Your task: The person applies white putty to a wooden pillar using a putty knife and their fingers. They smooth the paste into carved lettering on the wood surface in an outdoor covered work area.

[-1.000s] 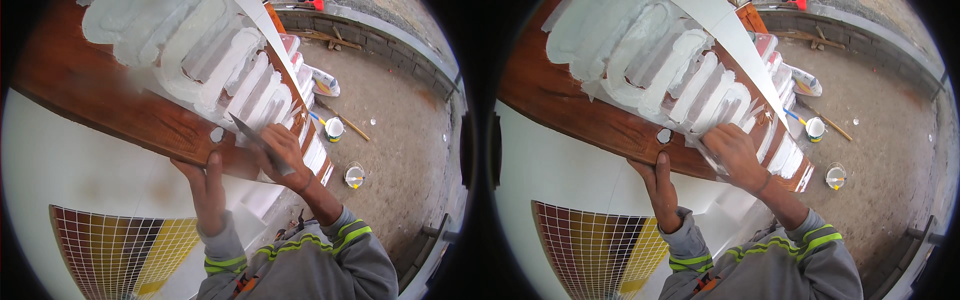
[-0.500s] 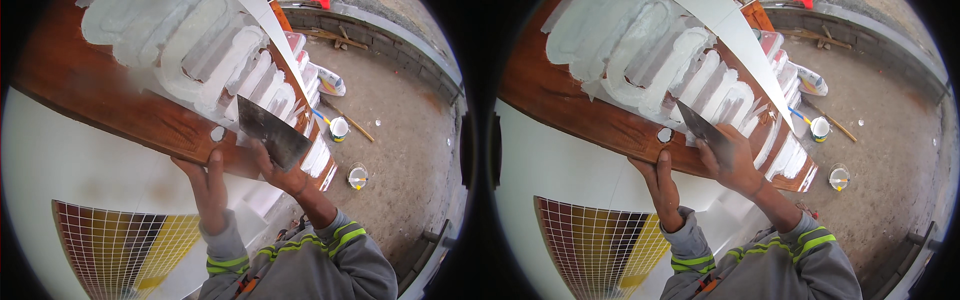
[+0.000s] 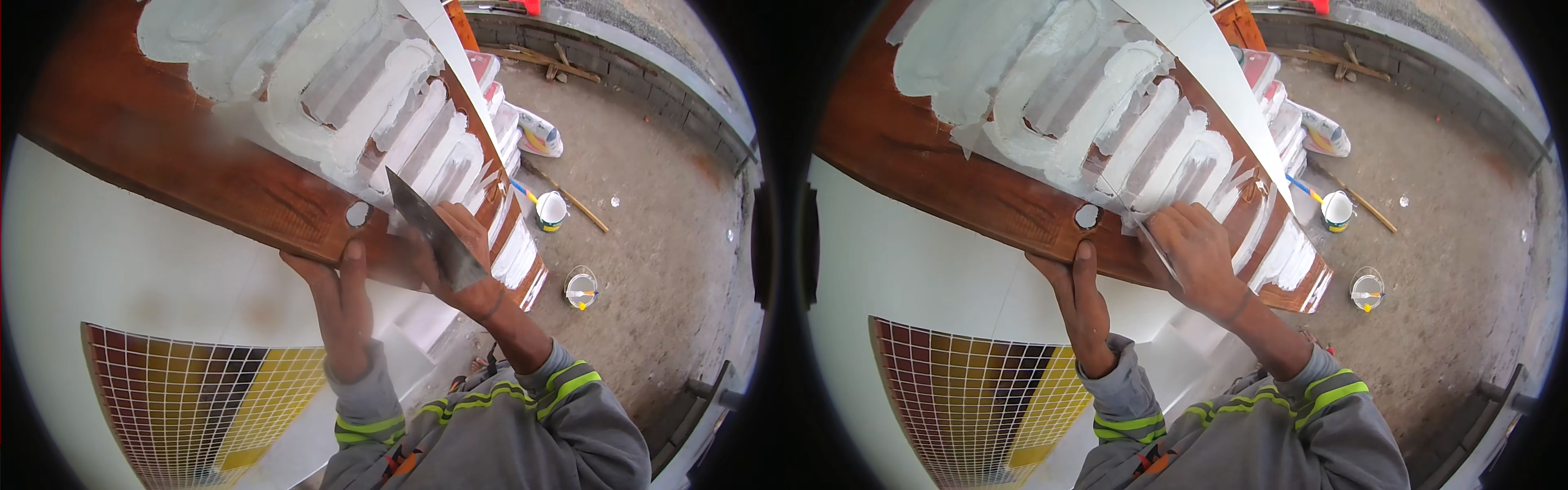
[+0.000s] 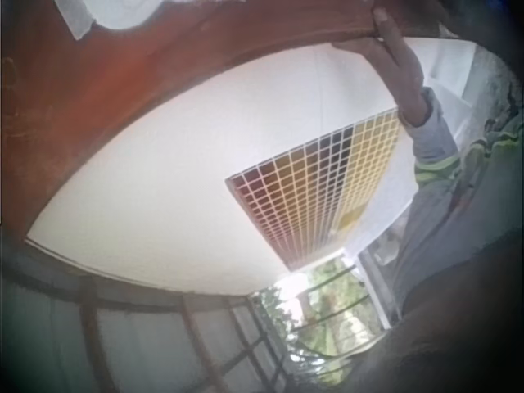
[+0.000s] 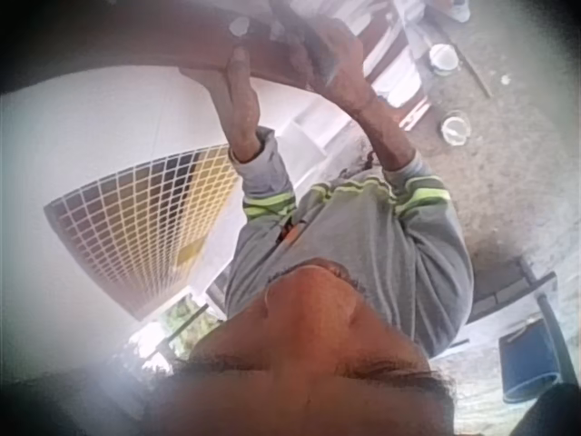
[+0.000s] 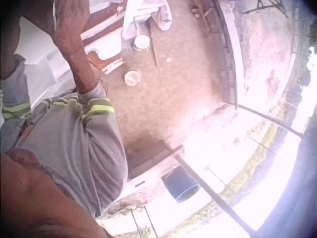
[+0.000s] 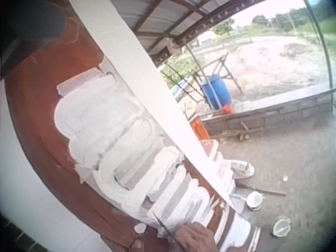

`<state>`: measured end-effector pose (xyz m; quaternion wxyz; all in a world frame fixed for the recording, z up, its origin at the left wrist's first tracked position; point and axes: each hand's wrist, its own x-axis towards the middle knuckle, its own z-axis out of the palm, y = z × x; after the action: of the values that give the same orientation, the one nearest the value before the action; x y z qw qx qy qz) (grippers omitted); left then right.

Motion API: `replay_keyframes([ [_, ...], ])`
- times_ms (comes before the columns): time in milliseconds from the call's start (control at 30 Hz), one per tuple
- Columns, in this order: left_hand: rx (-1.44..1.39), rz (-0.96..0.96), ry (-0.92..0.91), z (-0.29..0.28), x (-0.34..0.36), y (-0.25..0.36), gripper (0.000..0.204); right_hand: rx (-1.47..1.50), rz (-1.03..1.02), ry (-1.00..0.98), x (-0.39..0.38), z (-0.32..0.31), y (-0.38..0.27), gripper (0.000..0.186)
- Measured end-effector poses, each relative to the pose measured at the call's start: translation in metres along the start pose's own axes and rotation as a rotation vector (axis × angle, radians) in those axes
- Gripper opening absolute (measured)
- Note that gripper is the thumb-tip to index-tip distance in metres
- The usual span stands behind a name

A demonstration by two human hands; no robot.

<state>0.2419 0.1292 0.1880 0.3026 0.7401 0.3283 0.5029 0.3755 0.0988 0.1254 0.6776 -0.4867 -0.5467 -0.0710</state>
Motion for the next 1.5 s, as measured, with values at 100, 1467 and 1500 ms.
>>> replay_keyframes([
  [100, -0.007, 0.011, 0.02, 0.001, 0.0, 0.0, 0.076, 0.04, 0.019, -0.033, -0.006, -0.006, 0.007, 0.013],
  [1467, -0.056, -0.216, 0.123, 0.005, -0.006, -0.002, 0.074, -0.174, -0.949, -0.47, 0.083, -0.05, 0.066, 0.032],
  [1500, -0.09, -0.207, 0.114, 0.005, -0.006, -0.001, 0.073, -0.176, -0.953, -0.462, 0.083, -0.05, 0.066, 0.032],
])
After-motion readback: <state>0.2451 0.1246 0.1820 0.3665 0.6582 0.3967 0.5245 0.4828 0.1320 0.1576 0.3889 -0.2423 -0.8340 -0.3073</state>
